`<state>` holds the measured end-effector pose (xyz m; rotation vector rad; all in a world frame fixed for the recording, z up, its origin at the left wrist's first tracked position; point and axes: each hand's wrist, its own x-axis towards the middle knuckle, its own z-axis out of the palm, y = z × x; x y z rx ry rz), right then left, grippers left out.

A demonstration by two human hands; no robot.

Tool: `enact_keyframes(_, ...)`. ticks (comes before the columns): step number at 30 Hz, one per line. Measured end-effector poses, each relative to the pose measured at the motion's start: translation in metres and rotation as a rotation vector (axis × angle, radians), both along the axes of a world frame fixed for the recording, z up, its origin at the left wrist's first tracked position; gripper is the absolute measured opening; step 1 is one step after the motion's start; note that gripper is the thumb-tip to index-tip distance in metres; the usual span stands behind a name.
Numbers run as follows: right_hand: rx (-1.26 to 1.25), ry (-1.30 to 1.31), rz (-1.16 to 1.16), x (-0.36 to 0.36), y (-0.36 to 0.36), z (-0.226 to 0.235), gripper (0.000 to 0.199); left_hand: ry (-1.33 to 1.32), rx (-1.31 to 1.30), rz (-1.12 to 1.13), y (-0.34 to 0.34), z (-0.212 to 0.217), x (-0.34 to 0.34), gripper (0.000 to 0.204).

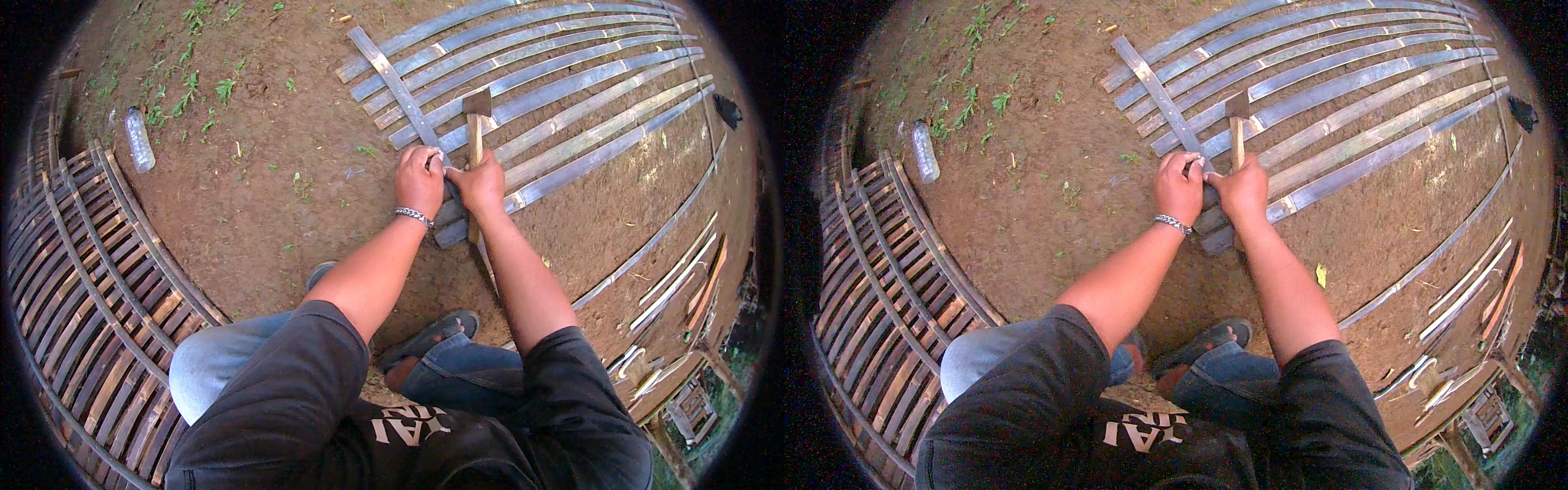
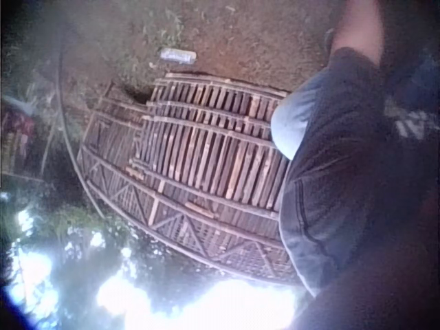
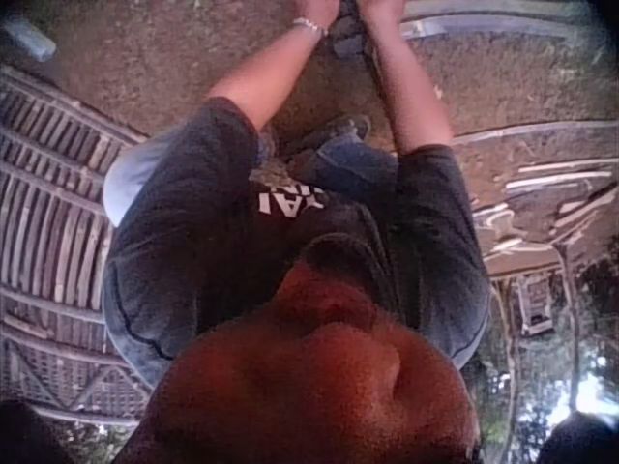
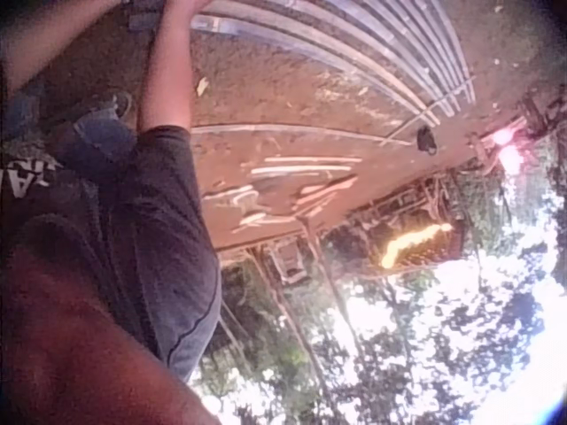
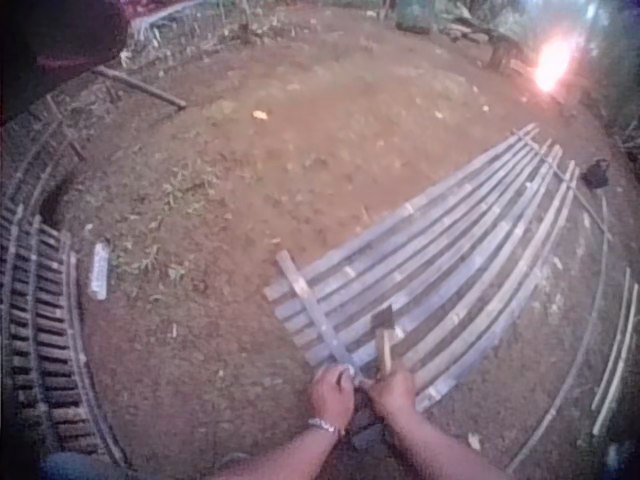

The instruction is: The person sits on the ground and assembles a curved bamboo structure by arranging thin bamboo strips into a grid pattern. They use a hammer to drive nails into the intersections of the strips to secure them together.

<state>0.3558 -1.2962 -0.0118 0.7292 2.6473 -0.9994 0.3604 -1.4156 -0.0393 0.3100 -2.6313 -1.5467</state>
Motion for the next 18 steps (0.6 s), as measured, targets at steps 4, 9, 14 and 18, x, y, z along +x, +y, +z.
enact_keyframes(4,0.006,-0.022,-0.014,0.001,0.0,0.001,0.057,0.008,-0.035,-0.077,-0.003,-0.005,0.004,0.01)
enact_keyframes(9,-0.022,-0.062,-0.052,-0.002,-0.003,0.001,0.058,0.117,-0.021,-0.153,-0.01,-0.016,0.009,0.009)
enact_keyframes(14,-0.034,-0.116,-0.069,-0.004,-0.003,0.003,0.059,0.119,0.016,-0.153,-0.011,-0.019,0.009,0.007)
enact_keyframes(18,0.006,-0.082,-0.044,-0.004,-0.002,0.003,0.059,0.115,-0.001,-0.154,-0.01,-0.019,0.007,0.006)
